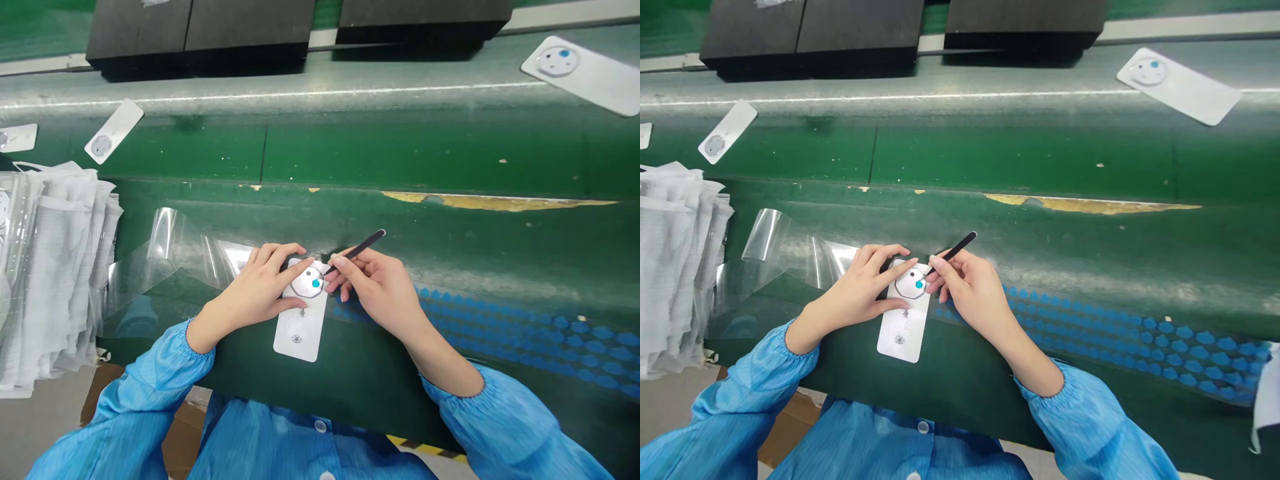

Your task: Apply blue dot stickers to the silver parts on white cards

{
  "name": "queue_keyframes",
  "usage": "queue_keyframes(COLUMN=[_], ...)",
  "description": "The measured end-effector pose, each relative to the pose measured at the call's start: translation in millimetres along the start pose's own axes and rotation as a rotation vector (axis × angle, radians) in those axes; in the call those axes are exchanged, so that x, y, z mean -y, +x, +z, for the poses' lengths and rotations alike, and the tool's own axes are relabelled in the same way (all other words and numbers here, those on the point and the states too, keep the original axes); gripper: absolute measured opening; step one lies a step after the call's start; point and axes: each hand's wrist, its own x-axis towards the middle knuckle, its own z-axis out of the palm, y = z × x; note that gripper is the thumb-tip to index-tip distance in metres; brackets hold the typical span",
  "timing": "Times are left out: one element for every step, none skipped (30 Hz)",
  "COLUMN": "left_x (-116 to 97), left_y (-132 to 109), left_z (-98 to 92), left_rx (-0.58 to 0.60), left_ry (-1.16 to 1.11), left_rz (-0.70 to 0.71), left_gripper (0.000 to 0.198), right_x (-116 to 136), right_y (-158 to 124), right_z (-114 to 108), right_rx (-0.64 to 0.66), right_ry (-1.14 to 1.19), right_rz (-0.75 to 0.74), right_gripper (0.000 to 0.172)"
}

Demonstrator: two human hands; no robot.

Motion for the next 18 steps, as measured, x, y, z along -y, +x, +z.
queue_keyframes(left_x=[0.1, 0.2, 0.2, 0.2, 0.0, -0.3, -0.7, -1.1, -1.6, -2.0, -2.4, -2.6, -2.6, -2.5, -2.3, -2.1, -2.0, -2.0], left_y=[-0.1, -0.1, -0.1, 0.0, 0.1, 0.3, 0.4, 0.5, 0.6, 0.5, 0.4, 0.2, 0.0, -0.2, -0.4, -0.4, -0.4, -0.5], left_z=[0.3, 0.6, 0.8, 0.8, 0.6, 0.1, -0.6, -1.4, -2.2, -3.0, -3.6, -4.0, -4.3, -4.4, -4.4, -4.3, -4.1, -3.9], left_rx=[-0.001, -0.003, -0.003, -0.004, -0.003, 0.0, 0.006, 0.015, 0.024, 0.03, 0.03, 0.024, 0.017, 0.011, 0.006, 0.006, 0.004, 0.002], left_ry=[0.002, 0.005, 0.007, 0.007, 0.007, 0.005, 0.005, 0.006, 0.009, 0.014, 0.019, 0.022, 0.023, 0.02, 0.014, 0.003, -0.012, -0.03], left_rz=[0.002, 0.004, 0.005, 0.005, 0.003, 0.0, -0.002, 0.003, 0.014, 0.028, 0.043, 0.058, 0.067, 0.072, 0.071, 0.063, 0.047, 0.026], left_gripper=[0.07, 0.071, 0.071, 0.071, 0.071, 0.071, 0.068, 0.062, 0.054, 0.045, 0.037, 0.031, 0.029, 0.028, 0.03, 0.035, 0.043, 0.054], right_x=[0.6, 1.0, 1.2, 1.2, 0.9, 0.4, -0.3, -1.3, -2.3, -3.3, -4.2, -4.8, -5.0, -4.8, -4.2, -3.3, -2.2, -1.4], right_y=[-0.1, -0.2, -0.4, -0.7, -1.1, -1.4, -1.8, -2.1, -2.3, -2.4, -2.3, -2.1, -2.0, -2.0, -2.3, -3.3, -5.2, -8.3], right_z=[0.0, -0.2, -0.4, -0.5, -0.7, -0.6, -0.4, -0.1, 0.4, 0.8, 1.1, 1.2, 0.9, 0.2, -0.8, -2.0, -3.1, -3.8], right_rx=[0.001, 0.001, 0.003, 0.003, 0.003, 0.003, 0.004, 0.005, 0.004, 0.006, 0.01, 0.01, 0.004, -0.013, -0.042, -0.083, -0.124, -0.147], right_ry=[-0.001, -0.001, -0.003, -0.007, -0.012, -0.019, -0.024, -0.028, -0.028, -0.027, -0.024, -0.013, 0.005, 0.028, 0.041, 0.031, -0.012, -0.091], right_rz=[0.0, -0.001, -0.002, -0.003, -0.004, -0.006, -0.009, -0.012, -0.016, -0.022, -0.026, -0.03, -0.034, -0.05, -0.085, -0.145, -0.228, -0.328], right_gripper=[0.048, 0.048, 0.049, 0.049, 0.049, 0.048, 0.048, 0.047, 0.047, 0.047, 0.046, 0.045, 0.044, 0.042, 0.04, 0.037, 0.035, 0.032])
